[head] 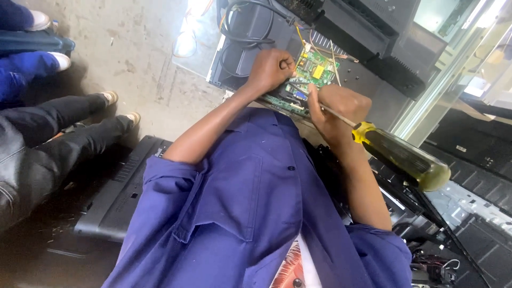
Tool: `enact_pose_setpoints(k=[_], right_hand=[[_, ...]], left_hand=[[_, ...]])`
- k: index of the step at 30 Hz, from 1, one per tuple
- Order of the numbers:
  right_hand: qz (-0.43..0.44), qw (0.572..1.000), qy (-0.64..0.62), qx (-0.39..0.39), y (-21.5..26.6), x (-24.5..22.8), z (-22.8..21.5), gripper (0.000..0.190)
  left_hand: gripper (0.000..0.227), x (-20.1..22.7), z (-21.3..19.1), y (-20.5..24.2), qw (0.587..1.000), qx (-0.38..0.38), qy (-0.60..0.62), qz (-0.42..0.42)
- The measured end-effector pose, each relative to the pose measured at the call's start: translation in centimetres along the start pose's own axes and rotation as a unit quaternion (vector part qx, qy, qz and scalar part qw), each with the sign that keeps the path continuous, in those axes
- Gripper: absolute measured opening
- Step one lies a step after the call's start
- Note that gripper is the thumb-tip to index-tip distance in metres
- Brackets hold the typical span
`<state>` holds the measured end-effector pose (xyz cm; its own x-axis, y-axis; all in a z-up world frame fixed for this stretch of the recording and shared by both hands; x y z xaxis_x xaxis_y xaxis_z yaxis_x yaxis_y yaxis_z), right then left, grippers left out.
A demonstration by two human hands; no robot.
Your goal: Repairing a television by working on the internal circuitry and then reassembling the back casing.
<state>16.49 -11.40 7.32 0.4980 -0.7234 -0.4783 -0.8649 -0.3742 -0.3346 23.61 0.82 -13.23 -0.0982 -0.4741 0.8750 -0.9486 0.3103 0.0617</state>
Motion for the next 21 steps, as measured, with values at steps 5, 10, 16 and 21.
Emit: enact_pose_setpoints(k=[5,10,16,21], right_hand=[[0.025,0.995,-0.059,-0.077,-1.9,-1.4,-1.4,0.02],[0.079,0.912,-0.4,0.044,-1.6,-1.8,-3.1,0.018],[0.054,0.833,-0.52,0.181,-2.2,-1.9,-4.4,0.06],[0.083,0.793,-0.549,0.251,-1.1,-0.4,-5.2,0.058]], left_hand=[[0.017,0.1,0.0,0.0,1.0,-0.002,0.0,-0.003],[0.017,-0.1,0.0,0.0,1.0,0.006,-0.005,0.011],[0.016,0.1,0.0,0.1,1.0,0.002,-0.004,0.014],[0.019,0.2,-0.1,0.1,1.0,-0.002,-0.007,0.001]])
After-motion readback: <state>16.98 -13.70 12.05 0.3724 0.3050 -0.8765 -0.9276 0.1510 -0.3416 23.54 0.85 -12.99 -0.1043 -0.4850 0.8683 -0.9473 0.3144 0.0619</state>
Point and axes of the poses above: each hand's wrist, its own y-axis away from the middle knuckle, its own z-axis out of the palm, x = y × z, the point moved 4 cm from there along -y, towards the middle knuckle, and after that the axes turned 7 degrees about -y, right-handed, at the moved point
